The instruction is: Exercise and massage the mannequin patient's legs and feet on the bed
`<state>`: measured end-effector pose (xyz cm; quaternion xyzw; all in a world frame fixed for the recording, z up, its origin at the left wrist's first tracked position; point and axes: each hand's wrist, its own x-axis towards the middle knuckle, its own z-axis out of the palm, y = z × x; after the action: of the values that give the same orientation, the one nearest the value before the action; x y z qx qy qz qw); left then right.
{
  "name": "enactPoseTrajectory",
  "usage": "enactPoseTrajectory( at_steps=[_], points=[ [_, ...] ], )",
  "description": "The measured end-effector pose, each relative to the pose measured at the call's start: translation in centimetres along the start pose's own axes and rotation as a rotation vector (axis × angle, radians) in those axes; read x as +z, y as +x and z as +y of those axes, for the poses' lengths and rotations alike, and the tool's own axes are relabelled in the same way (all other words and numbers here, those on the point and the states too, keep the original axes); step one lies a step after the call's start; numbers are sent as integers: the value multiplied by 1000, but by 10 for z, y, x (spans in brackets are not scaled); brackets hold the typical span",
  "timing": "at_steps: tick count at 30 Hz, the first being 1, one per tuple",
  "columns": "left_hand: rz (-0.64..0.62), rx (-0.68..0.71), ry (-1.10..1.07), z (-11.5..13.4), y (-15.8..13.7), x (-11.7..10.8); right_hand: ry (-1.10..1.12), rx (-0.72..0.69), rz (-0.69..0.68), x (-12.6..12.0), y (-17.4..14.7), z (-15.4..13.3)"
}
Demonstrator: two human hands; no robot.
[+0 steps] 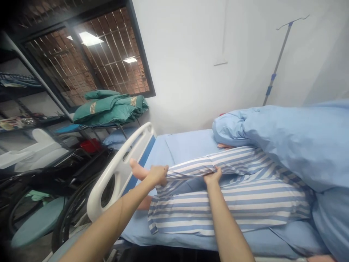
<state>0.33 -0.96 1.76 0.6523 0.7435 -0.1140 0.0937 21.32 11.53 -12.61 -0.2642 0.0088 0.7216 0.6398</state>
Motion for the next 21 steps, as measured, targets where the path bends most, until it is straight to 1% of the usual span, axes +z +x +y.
enactPoseTrajectory(
  at_steps=[3,6,9,13,17,19,21],
  points=[
    [-27,12,5,-4,7,9,-6,9,-20,-4,4,1],
    [-33,15,26,-4,9,12,-2,18,-1,2,4,-4],
    [-24,11,54,-1,3,11,27,31,36,10,-2,-10],
    [-2,11,102,6,-9,3,71,36,29,23,-12,-19],
    [51,7,133,14,-17,-2,122,4,-50,44,-20,-41],
    [101,-4,137,20,-17,2,143,-15,-85,56,-24,-58],
    [154,-9,131,30,-13,13,136,-23,-107,68,-28,-76]
  ],
)
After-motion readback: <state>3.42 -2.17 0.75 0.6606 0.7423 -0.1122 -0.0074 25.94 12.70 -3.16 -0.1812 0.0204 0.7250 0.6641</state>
